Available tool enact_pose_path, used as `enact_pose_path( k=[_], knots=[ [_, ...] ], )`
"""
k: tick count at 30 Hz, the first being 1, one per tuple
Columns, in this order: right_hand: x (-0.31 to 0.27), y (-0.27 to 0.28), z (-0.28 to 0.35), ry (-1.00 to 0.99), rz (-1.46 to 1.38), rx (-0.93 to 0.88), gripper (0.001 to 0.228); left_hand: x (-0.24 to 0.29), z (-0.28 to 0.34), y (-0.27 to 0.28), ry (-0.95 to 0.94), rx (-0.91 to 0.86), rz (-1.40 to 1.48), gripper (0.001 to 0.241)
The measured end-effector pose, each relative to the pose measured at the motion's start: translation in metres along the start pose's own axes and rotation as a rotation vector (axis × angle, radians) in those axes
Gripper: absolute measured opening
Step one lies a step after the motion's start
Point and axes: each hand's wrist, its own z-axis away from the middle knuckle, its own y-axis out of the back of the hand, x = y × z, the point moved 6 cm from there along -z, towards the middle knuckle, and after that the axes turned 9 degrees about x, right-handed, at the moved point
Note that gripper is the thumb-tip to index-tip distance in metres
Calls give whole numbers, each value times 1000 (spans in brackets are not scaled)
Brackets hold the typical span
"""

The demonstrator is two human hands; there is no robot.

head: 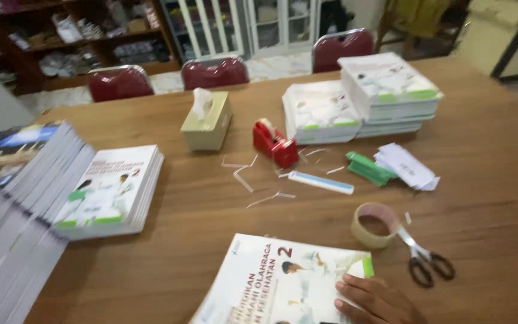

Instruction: Cutting labels with scissors and taping them onto the covers of stacks of books.

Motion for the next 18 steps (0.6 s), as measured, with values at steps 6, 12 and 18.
enact_pose_path(
  k=[6,12,18],
  knots=[
    [26,-53,87,-146,109,-140,46,-20,37,45,176,-281,-75,70],
    [70,-67,151,-594,-18,-653,51,-84,-3,71,233,-481,-41,77],
    [31,-76,170,-273,552,-394,66,-150,84,-10,478,-714,-25,65]
  ],
)
